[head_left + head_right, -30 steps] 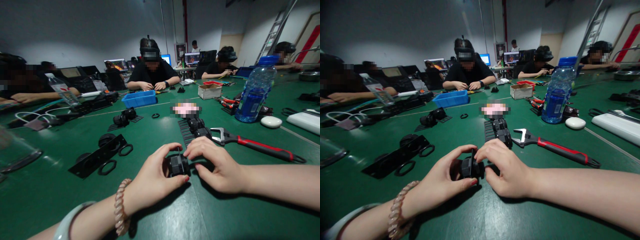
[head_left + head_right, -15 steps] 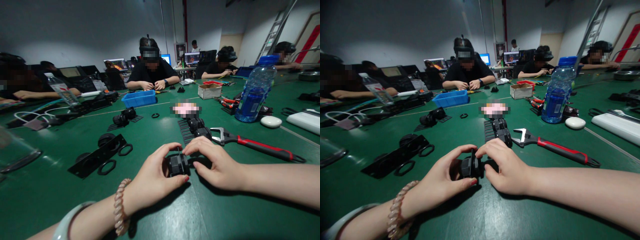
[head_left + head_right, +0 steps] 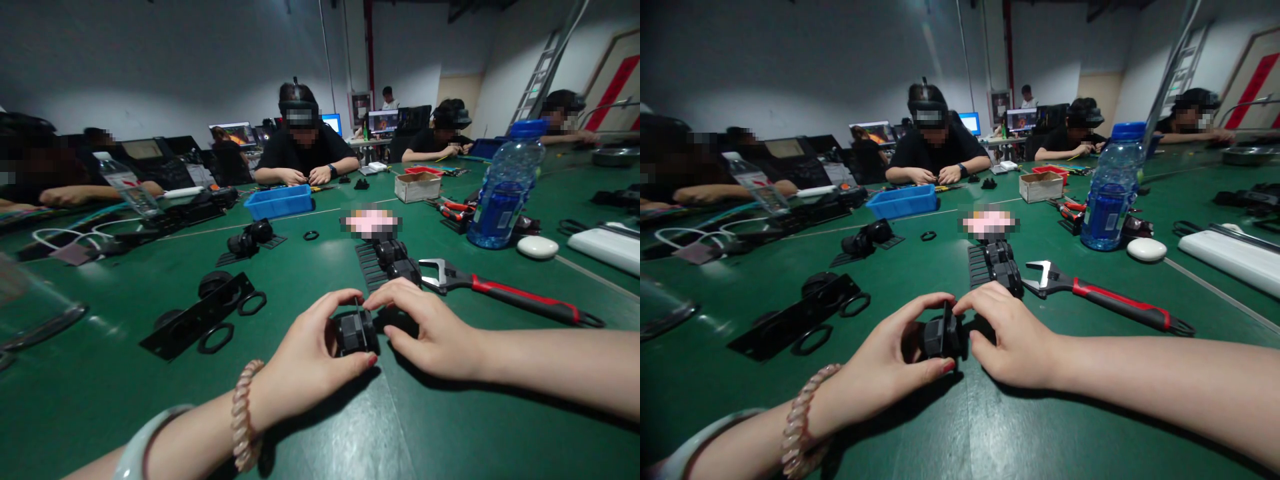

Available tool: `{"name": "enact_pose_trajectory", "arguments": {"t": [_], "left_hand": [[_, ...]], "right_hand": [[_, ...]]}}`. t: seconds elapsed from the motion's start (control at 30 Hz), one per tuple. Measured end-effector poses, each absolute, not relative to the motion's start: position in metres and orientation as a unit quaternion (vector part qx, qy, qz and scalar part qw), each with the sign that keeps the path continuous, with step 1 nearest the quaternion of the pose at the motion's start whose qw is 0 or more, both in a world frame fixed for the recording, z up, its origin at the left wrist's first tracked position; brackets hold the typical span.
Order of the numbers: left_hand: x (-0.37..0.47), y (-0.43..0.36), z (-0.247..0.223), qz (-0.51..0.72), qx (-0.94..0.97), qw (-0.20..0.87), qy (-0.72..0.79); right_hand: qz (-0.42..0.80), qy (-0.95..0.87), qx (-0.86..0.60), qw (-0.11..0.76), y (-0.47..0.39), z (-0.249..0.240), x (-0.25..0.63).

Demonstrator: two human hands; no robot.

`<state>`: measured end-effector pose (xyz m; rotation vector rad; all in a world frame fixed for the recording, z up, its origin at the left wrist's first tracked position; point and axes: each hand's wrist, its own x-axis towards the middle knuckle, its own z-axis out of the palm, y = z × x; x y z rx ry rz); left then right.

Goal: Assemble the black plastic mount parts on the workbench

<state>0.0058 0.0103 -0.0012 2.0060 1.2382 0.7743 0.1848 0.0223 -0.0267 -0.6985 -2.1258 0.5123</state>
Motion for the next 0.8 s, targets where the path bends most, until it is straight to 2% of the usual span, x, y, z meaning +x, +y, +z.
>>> {"name": "enact_pose_trajectory", "arguments": {"t": [0.23,0.8], "left_hand": [[0.0052,0.0102,-0.0009,0.293,0.772,0.311,0.470],[0.0032,0.0112,-0.0027,0.287,0.783,0.300,0.464]], "right_hand": [[0.184,-0.844,-0.248,0.438,0.0201,-0.0256,0.1861],[0.206,-0.845,-0.262,0.419,0.0214,-0.0268,0.1852]]}}
